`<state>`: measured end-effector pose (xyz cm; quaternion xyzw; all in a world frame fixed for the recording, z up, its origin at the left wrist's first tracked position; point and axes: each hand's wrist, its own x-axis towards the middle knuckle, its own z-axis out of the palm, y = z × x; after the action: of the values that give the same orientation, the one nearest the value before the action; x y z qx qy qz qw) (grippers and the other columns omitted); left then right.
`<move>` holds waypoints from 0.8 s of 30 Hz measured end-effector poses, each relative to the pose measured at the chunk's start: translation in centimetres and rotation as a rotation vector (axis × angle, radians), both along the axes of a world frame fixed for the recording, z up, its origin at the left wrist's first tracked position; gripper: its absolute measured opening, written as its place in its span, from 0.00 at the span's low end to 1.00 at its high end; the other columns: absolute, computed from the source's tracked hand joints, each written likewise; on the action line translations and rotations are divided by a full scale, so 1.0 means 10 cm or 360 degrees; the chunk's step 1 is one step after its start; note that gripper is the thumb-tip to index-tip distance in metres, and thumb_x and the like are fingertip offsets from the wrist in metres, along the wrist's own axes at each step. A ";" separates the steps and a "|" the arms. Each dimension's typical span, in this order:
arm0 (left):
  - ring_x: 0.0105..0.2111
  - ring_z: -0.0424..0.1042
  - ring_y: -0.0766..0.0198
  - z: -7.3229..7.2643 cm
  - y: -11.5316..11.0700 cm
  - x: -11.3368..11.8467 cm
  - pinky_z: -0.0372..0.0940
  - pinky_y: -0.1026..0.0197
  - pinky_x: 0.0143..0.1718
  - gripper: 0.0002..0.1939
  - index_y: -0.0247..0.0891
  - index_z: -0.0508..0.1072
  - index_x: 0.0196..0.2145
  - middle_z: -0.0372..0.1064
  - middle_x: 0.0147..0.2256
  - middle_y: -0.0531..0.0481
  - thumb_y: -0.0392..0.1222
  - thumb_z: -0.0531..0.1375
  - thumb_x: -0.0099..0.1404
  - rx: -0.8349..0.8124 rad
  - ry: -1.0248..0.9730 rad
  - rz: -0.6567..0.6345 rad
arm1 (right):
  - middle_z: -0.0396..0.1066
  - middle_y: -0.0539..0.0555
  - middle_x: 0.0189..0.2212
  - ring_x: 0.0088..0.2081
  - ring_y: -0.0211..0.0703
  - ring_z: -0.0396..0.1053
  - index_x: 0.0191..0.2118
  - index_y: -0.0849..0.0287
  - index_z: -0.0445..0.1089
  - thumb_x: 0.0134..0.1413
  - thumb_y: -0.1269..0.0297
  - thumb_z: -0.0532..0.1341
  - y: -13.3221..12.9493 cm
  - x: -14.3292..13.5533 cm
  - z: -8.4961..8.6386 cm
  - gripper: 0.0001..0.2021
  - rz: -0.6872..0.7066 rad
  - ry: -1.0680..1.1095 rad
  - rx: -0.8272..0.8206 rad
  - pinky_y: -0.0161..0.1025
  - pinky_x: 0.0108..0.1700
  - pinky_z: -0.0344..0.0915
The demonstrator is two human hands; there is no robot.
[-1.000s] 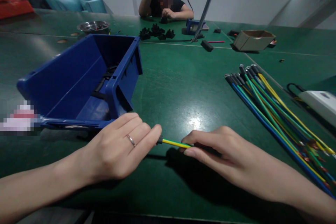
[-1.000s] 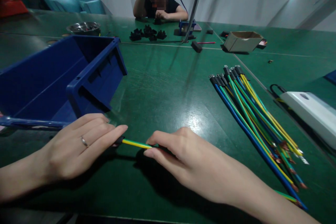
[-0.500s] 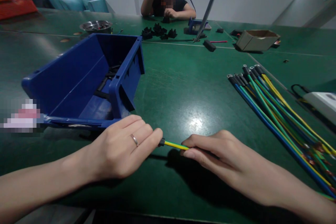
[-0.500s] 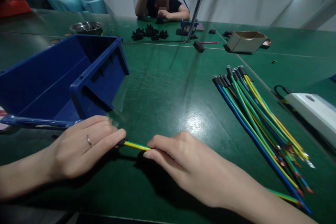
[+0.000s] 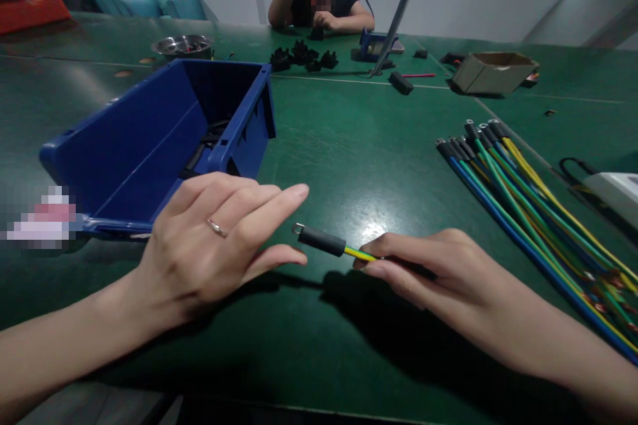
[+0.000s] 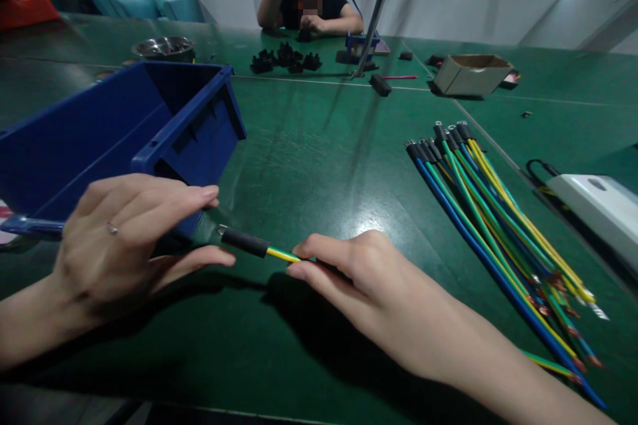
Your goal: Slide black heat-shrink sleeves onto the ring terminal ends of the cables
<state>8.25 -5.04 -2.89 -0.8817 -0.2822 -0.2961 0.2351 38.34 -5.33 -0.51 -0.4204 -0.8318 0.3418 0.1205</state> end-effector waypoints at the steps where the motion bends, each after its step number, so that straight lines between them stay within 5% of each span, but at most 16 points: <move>1: 0.45 0.82 0.47 -0.01 0.01 -0.01 0.69 0.46 0.49 0.21 0.25 0.75 0.60 0.84 0.45 0.38 0.46 0.67 0.80 -0.0020 -0.0032 -0.0008 | 0.74 0.47 0.24 0.24 0.38 0.67 0.43 0.52 0.82 0.81 0.43 0.52 0.00 0.01 0.01 0.25 0.0005 0.0004 0.0005 0.36 0.31 0.60; 9: 0.42 0.83 0.56 0.01 -0.02 0.00 0.71 0.49 0.51 0.06 0.34 0.79 0.53 0.86 0.41 0.46 0.36 0.63 0.82 -0.0201 -0.0051 -0.0085 | 0.84 0.50 0.38 0.34 0.42 0.77 0.46 0.46 0.84 0.80 0.39 0.51 -0.04 0.05 -0.06 0.26 -0.0030 -0.0014 0.0091 0.38 0.38 0.69; 24: 0.43 0.82 0.59 -0.12 0.02 0.02 0.72 0.51 0.51 0.07 0.39 0.80 0.50 0.86 0.38 0.52 0.39 0.61 0.83 -0.0226 -0.0179 -0.0162 | 0.80 0.51 0.29 0.28 0.43 0.73 0.43 0.48 0.83 0.78 0.32 0.46 -0.03 0.02 -0.06 0.34 0.0004 -0.0024 0.0020 0.40 0.34 0.68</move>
<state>8.40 -4.80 -4.07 -0.8913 -0.2701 -0.3360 0.1404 38.58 -5.64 -1.15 -0.4213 -0.8353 0.3336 0.1166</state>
